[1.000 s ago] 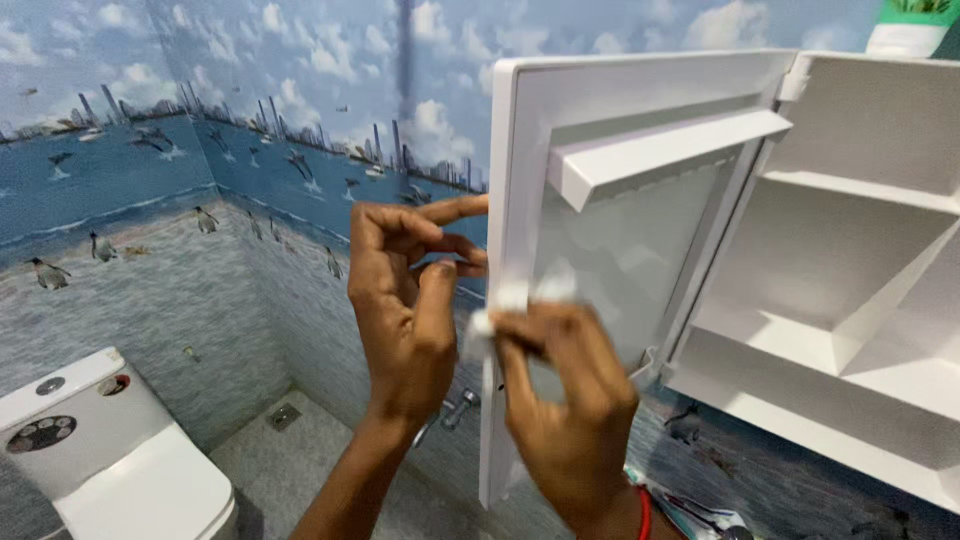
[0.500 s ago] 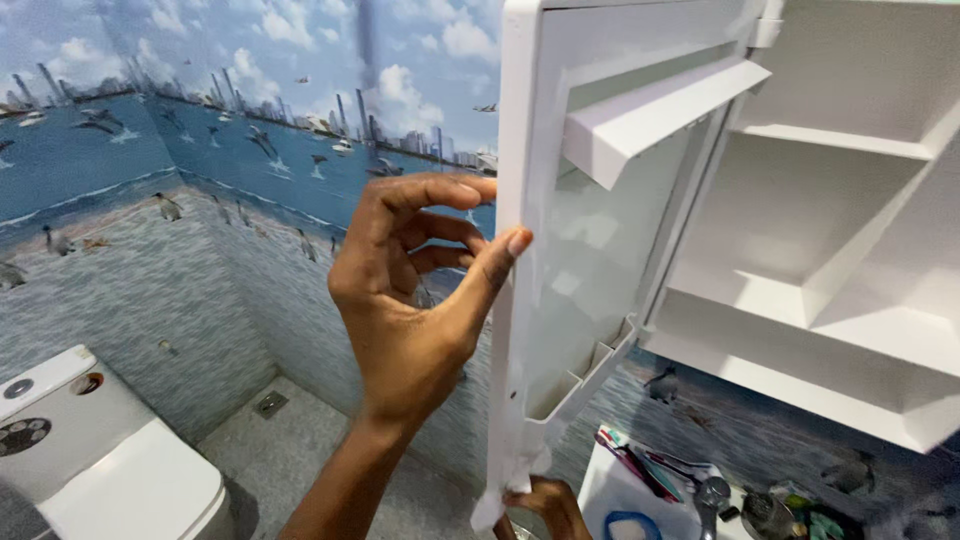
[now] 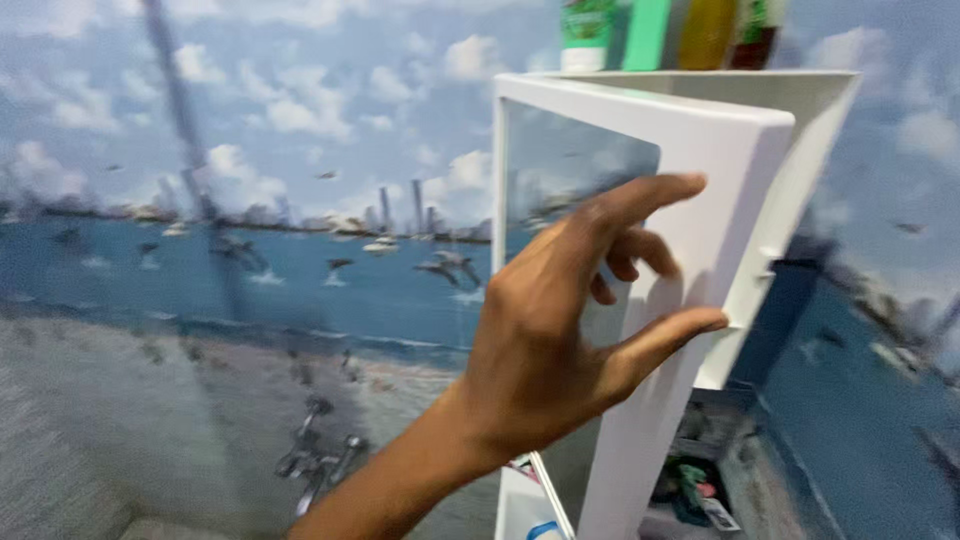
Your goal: The person cleans a bathroom mirror with a cloth, then organizes toiletries on the sink and inside a wall-mounted cabinet. Items handled include a soap dish, a plastic cup, a soap box, a small container, toothbrushes, and toothpaste tubes, which are placed into the cabinet shelves and door hooks.
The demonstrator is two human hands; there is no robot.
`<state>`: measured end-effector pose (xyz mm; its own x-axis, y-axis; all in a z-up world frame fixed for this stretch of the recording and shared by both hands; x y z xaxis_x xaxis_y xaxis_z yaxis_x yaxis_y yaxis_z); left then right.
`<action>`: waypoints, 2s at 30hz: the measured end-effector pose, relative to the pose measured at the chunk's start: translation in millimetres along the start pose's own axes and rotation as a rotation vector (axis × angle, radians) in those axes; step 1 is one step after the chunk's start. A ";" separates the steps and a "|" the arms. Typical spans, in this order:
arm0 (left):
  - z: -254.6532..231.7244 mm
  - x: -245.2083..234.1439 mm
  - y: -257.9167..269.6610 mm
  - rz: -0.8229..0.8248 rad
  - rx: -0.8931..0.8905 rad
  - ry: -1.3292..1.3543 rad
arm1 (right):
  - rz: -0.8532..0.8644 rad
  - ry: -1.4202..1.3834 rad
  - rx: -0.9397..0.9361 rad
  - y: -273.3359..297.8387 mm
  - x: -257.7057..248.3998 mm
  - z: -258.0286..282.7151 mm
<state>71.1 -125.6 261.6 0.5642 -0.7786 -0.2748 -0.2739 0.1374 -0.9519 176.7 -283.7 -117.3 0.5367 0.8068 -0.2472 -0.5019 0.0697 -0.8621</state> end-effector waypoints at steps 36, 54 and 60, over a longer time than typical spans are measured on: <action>134.1 186.3 -233.3 0.487 0.170 -0.447 | 0.082 0.241 -0.330 -395.3 12.8 98.3; 185.3 143.6 -196.4 0.261 0.284 -0.530 | -0.200 0.548 -0.285 -281.1 -10.3 -3.3; 187.6 152.0 -186.4 0.051 0.362 -0.509 | 0.282 0.396 -0.805 -238.2 100.6 4.2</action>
<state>354.0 -154.8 371.8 0.8819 -0.3888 -0.2667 -0.0793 0.4353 -0.8968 347.4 -216.8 65.0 0.7326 0.4631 -0.4988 -0.1085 -0.6440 -0.7573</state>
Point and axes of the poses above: each hand's wrist, its own y-axis away from the middle knuckle, its own x-axis out of the palm, z = x × y, the point moved 2 cm from there along -y, towards the middle knuckle, and after that the axes turned 10 degrees about -y, right-handed, at the moved point
